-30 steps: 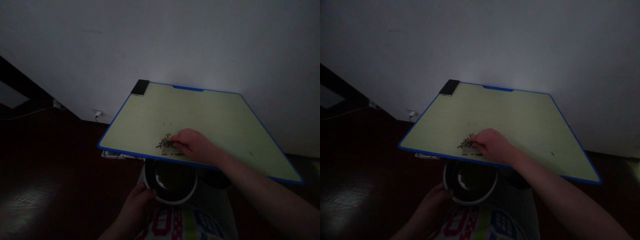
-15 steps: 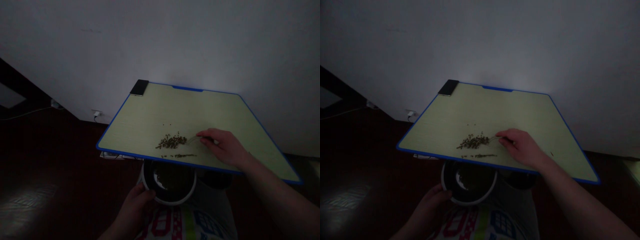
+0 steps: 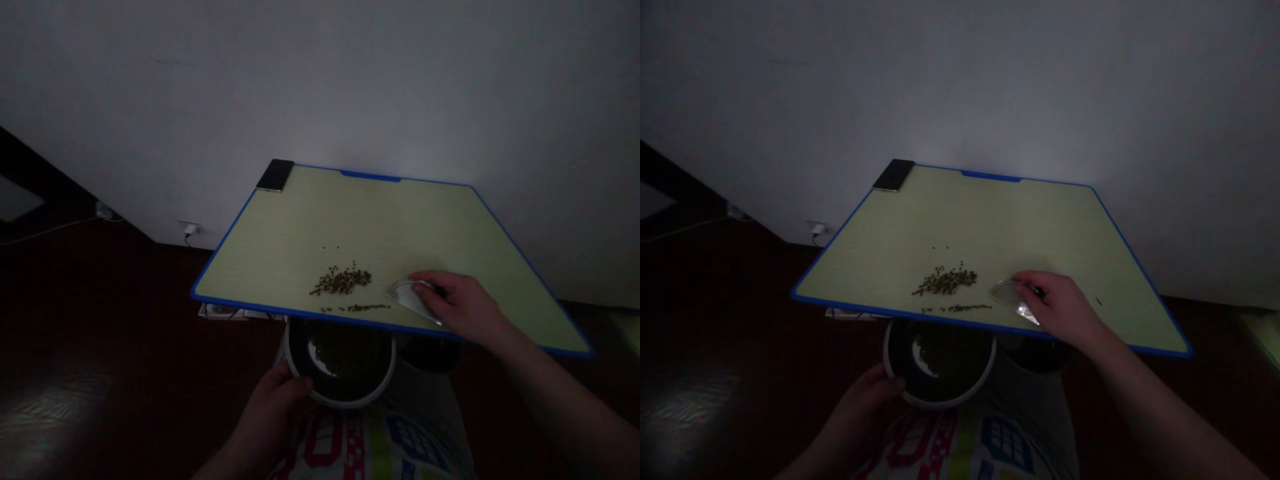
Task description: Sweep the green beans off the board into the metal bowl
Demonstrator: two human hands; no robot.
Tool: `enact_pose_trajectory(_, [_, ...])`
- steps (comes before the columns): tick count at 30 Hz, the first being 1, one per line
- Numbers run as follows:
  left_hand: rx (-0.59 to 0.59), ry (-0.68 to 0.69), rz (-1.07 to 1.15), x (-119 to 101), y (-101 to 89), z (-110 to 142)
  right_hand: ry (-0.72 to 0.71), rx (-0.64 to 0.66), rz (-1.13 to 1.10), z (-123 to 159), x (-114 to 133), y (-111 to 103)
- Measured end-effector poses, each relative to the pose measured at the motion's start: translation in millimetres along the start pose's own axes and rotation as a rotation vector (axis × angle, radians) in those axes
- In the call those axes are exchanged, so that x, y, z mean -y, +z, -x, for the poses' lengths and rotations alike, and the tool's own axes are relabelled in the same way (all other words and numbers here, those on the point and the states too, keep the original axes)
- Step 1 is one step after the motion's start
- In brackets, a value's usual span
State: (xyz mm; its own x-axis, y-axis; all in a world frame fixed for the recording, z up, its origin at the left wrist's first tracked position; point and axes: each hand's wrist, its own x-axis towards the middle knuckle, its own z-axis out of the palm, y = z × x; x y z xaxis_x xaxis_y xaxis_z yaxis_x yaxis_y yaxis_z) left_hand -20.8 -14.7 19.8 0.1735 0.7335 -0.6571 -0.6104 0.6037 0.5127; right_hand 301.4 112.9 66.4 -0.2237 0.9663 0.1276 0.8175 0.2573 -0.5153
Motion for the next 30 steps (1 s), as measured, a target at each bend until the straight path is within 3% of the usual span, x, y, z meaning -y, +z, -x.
enact_pose_trajectory(10, [0.040,0.020,-0.012,-1,-4.5,3,-0.118,0.049,0.017,-14,41,21])
enact_pose_trajectory(30, [0.037,0.045,-0.051,-5,-1.7,5,-0.207,0.133,-0.026,-14,80,50])
